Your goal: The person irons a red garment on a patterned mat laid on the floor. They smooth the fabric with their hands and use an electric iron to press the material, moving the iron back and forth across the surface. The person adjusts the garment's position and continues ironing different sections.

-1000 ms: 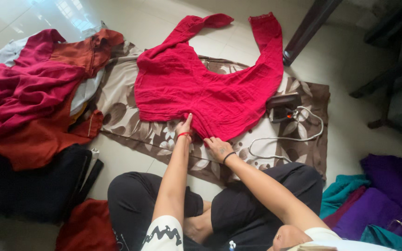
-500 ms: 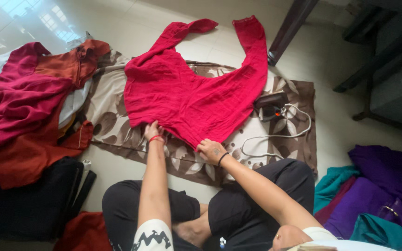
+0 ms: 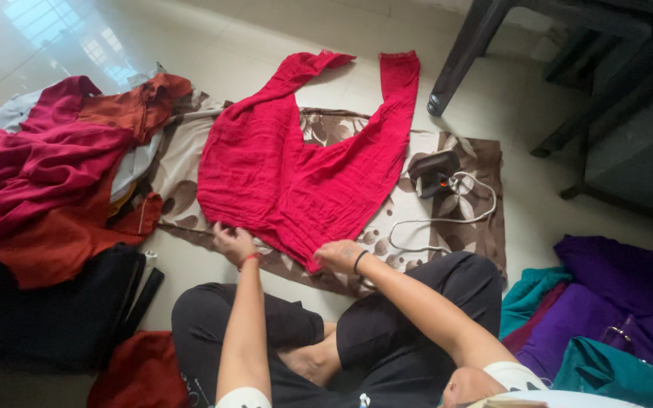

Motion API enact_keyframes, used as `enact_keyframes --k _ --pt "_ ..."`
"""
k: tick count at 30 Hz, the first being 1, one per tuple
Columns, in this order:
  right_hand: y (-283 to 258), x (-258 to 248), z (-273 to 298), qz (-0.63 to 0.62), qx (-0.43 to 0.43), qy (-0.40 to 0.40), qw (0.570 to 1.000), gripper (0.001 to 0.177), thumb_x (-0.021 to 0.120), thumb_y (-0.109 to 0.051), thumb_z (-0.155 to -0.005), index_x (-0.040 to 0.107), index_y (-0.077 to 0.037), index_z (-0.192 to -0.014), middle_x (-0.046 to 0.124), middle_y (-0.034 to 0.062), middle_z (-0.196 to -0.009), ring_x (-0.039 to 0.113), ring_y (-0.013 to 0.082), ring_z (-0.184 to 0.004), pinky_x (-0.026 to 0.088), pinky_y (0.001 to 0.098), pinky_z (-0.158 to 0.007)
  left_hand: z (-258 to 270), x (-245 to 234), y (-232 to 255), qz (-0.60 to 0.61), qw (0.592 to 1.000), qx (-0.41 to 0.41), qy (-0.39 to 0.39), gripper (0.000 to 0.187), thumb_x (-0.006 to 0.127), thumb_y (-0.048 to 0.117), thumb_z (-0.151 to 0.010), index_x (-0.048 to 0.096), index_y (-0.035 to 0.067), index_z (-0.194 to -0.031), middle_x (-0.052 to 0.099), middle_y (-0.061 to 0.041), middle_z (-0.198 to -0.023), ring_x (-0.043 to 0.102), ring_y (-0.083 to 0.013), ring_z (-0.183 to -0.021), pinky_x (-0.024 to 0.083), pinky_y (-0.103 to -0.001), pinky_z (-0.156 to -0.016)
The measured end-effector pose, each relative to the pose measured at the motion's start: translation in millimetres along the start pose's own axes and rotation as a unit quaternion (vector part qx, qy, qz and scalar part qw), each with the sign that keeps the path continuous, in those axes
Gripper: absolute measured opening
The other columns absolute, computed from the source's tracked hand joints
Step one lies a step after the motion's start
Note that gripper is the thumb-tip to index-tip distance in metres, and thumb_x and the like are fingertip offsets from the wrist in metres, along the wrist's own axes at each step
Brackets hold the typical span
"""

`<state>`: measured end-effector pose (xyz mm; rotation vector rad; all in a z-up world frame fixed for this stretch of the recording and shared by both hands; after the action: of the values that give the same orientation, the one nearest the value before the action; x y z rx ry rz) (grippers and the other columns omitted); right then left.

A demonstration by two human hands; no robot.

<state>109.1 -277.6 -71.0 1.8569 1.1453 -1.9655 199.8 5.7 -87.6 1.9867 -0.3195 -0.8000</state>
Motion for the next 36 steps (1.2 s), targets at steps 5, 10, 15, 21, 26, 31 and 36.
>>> enact_keyframes --k 5,10,15,21,26,31,36 --pt "93 -38 21 -0.029 0.135 0.082 0.987 0.023 0.068 -0.037 -0.092 0.075 -0.022 -0.108 0.077 0.0054 -0.102 0.073 0.0263 -0.093 0.059 0.0421 -0.078 76 31 88 0.020 0.928 0.328 -0.176 0.042 0.068 0.013 -0.090 0.063 0.007 -0.131 0.065 -0.015 -0.128 0.060 -0.0363 -0.122 0.047 -0.049 -0.108" --pt "226 -67 86 -0.018 0.372 -0.012 0.928 0.033 0.069 -0.047 -0.091 0.078 -0.022 -0.112 0.078 0.0087 -0.103 0.074 0.0280 -0.097 0.057 0.0439 -0.086 162 66 113 0.013 0.841 0.430 -0.328 0.034 0.066 0.020 -0.095 0.064 0.013 -0.128 0.063 -0.013 -0.138 0.054 -0.0355 -0.134 0.041 -0.049 -0.114" --pt "286 -75 191 -0.126 0.592 -0.035 0.795 0.049 0.076 -0.051 -0.085 0.084 -0.010 -0.110 0.081 0.0165 -0.104 0.077 0.0328 -0.101 0.060 0.0427 -0.092 221 108 83 -0.152 0.745 0.466 -0.453 0.061 0.052 0.050 -0.098 0.047 0.023 -0.152 0.033 -0.013 -0.163 0.025 -0.0371 -0.151 0.018 -0.064 -0.119" --pt "307 -117 231 -0.079 0.668 0.218 0.707 0.065 0.088 -0.040 -0.074 0.066 -0.005 -0.123 0.066 0.0240 -0.123 0.065 0.0426 -0.113 0.052 0.0491 -0.090 229 107 73 -0.208 0.709 0.464 -0.490 0.064 0.048 0.061 -0.096 0.041 0.036 -0.155 0.024 -0.007 -0.167 0.016 -0.0386 -0.153 0.011 -0.072 -0.116" --pt "307 -123 215 -0.069 0.634 0.324 0.699 0.051 0.077 -0.043 -0.094 0.072 0.005 -0.110 0.070 0.0293 -0.115 0.067 0.0443 -0.111 0.052 0.0494 -0.096 218 95 73 -0.151 0.765 0.438 -0.447 0.055 0.049 0.051 -0.101 0.048 0.030 -0.151 0.040 -0.007 -0.161 0.031 -0.0338 -0.151 0.015 -0.070 -0.119" --pt "311 -134 209 -0.084 0.585 0.412 0.694 0.049 0.077 -0.038 -0.092 0.068 0.005 -0.113 0.070 0.0291 -0.112 0.067 0.0447 -0.108 0.052 0.0499 -0.093 182 92 55 -0.146 0.854 0.356 -0.350 0.046 0.050 0.038 -0.105 0.054 0.024 -0.148 0.053 -0.006 -0.153 0.040 -0.0317 -0.148 0.020 -0.066 -0.122" --pt "295 -174 180 -0.040 0.396 0.519 0.756 0.051 0.076 -0.039 -0.095 0.061 0.005 -0.117 0.069 0.0301 -0.106 0.064 0.0501 -0.102 0.049 0.0529 -0.087 169 88 45 -0.179 0.867 0.331 -0.327 0.046 0.057 0.033 -0.099 0.057 0.025 -0.144 0.053 -0.006 -0.152 0.041 -0.0328 -0.146 0.020 -0.067 -0.119"
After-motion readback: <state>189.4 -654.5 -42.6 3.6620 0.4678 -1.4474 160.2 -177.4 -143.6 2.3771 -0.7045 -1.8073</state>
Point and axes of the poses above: each hand's wrist, its own z-axis away from the middle knuckle, its own x-axis out of the palm, y = z × x, the point moved 10 cm from there along -z, towards the middle knuckle
